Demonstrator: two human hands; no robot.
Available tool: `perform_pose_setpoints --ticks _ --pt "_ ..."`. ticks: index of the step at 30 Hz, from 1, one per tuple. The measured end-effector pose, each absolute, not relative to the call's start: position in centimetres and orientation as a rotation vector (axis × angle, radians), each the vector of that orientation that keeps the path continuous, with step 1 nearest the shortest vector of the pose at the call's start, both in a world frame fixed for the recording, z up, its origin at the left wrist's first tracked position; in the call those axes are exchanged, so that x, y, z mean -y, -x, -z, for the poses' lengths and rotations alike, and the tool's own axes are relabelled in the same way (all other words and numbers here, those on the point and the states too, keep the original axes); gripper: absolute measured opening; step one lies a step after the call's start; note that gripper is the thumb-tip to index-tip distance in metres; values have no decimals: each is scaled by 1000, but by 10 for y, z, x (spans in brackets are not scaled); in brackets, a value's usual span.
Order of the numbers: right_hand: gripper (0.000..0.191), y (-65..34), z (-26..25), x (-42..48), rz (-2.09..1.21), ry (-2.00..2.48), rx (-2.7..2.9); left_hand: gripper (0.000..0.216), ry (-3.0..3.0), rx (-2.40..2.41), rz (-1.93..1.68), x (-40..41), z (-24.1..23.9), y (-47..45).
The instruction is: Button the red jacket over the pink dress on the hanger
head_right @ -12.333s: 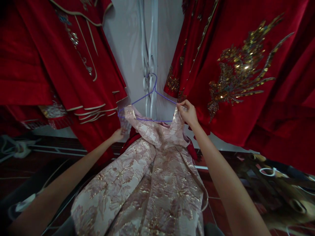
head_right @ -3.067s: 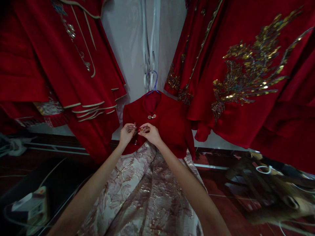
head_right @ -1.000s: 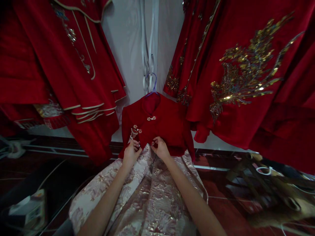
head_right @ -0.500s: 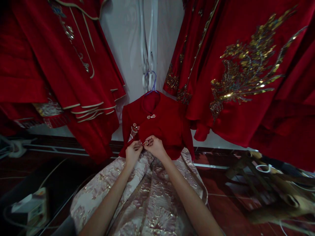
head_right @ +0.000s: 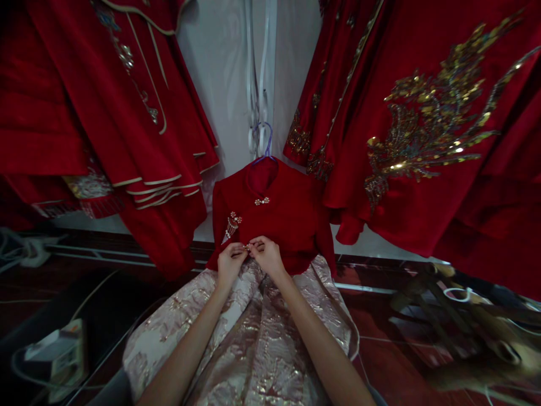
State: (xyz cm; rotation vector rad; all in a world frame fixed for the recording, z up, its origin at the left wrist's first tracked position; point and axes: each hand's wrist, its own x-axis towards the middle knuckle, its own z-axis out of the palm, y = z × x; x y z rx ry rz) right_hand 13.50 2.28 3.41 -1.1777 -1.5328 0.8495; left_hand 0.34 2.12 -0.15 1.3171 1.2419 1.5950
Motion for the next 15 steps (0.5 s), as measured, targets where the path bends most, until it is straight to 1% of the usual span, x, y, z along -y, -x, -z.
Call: perform_pose_setpoints --ticks 6,15 --pt "16 -123 -27 -29 -549 1218 1554 20 -1243 -1168 -1649 -21 1 -3" --pt "15 -122 -21 -28 -501 1174 1554 26 -1210 -1172 -1614 -23 8 1"
